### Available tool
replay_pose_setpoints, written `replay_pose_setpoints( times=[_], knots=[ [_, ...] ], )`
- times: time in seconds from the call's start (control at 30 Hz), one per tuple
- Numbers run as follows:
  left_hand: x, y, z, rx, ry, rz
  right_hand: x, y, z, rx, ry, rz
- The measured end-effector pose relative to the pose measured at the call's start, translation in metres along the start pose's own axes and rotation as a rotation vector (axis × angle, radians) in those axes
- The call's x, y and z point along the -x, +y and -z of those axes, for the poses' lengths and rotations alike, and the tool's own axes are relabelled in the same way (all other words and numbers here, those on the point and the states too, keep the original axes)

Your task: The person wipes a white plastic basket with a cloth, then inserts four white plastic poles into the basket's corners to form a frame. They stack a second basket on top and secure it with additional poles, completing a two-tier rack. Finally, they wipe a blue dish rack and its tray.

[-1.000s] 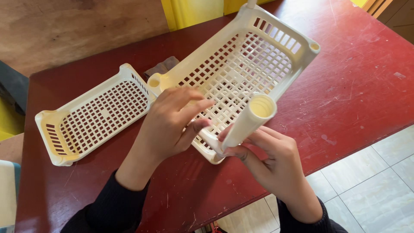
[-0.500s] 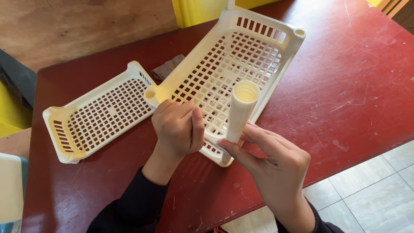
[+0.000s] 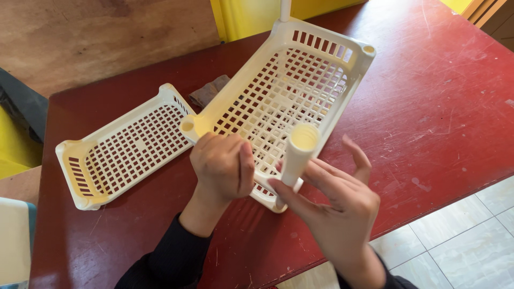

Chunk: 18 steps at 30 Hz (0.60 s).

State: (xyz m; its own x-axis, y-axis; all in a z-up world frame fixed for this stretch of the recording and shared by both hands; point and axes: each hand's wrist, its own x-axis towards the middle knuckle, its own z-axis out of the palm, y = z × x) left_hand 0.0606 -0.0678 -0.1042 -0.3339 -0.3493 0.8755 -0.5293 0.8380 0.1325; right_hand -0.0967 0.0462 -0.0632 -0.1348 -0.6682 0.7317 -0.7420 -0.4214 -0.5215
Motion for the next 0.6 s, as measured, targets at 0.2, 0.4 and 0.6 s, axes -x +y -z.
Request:
replay_pose_setpoints(
  times=[0.2, 0.4, 0.6],
  knots=[
    [-0.004, 0.000, 0.002, 0.021, -0.003, 0.025, -0.012, 0.007, 0.007, -0.132, -0.208, -0.150],
    [-0.002, -0.002, -0.001, -0.004, 0.005, 0.030, -0.014, 0.018, 0.019, -0.470, -0.330, -0.301],
    [-0.002, -0.006, 0.003, 0.055, -0.026, 0.022, -0.003, -0.007, 0.011, -0.297, -0.171, -0.280]
  ],
)
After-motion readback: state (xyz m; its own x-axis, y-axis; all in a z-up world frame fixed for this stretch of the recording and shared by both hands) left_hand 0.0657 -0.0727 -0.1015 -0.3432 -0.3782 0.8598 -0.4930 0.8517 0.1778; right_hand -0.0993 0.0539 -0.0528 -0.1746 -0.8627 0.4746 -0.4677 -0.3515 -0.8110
